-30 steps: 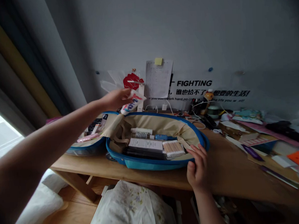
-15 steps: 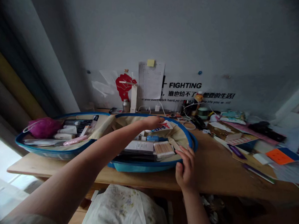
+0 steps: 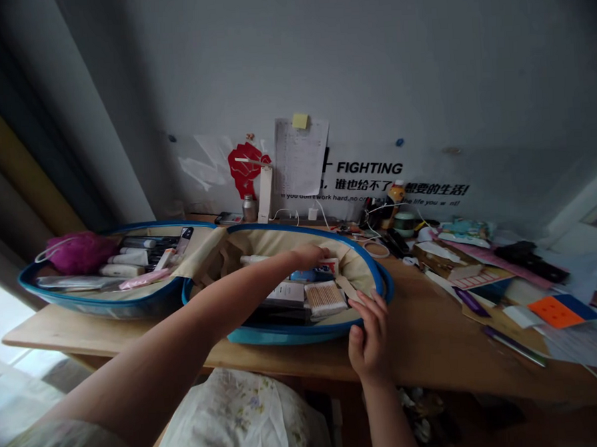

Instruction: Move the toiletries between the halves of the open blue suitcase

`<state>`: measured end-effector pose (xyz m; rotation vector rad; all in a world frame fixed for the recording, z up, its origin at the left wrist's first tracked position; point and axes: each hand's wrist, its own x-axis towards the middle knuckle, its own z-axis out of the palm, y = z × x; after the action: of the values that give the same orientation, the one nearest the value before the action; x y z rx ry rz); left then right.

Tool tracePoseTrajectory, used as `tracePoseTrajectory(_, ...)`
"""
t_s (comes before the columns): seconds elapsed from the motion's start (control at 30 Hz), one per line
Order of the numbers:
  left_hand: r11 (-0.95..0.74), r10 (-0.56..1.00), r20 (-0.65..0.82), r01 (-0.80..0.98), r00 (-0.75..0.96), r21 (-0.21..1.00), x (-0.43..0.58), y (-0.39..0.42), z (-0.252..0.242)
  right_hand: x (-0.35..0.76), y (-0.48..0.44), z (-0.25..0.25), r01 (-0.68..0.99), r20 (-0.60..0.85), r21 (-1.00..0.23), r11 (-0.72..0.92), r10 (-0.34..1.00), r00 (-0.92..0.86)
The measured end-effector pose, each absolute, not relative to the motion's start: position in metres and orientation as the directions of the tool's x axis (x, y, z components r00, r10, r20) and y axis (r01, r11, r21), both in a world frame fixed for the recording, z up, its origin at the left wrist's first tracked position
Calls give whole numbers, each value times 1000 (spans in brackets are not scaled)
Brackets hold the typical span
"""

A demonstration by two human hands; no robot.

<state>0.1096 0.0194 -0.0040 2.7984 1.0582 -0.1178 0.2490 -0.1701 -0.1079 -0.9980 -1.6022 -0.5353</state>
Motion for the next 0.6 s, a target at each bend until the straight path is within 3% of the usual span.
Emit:
tracePoseTrajectory(0.17, -713, 687, -110, 695, 719, 90, 104, 13, -5, 249, -170, -108, 828, 941, -181, 530, 338, -11)
tracePoseTrajectory(0.37, -697, 716, -68, 716, 695, -23, 100, 6, 7, 249, -170, -109, 819, 943, -183, 543, 333, -10)
tracePoseTrajectory(0.6, -705, 707, -179, 700, 684, -114, 101, 1, 10, 249, -168, -109, 820, 948, -183, 543, 319, 0)
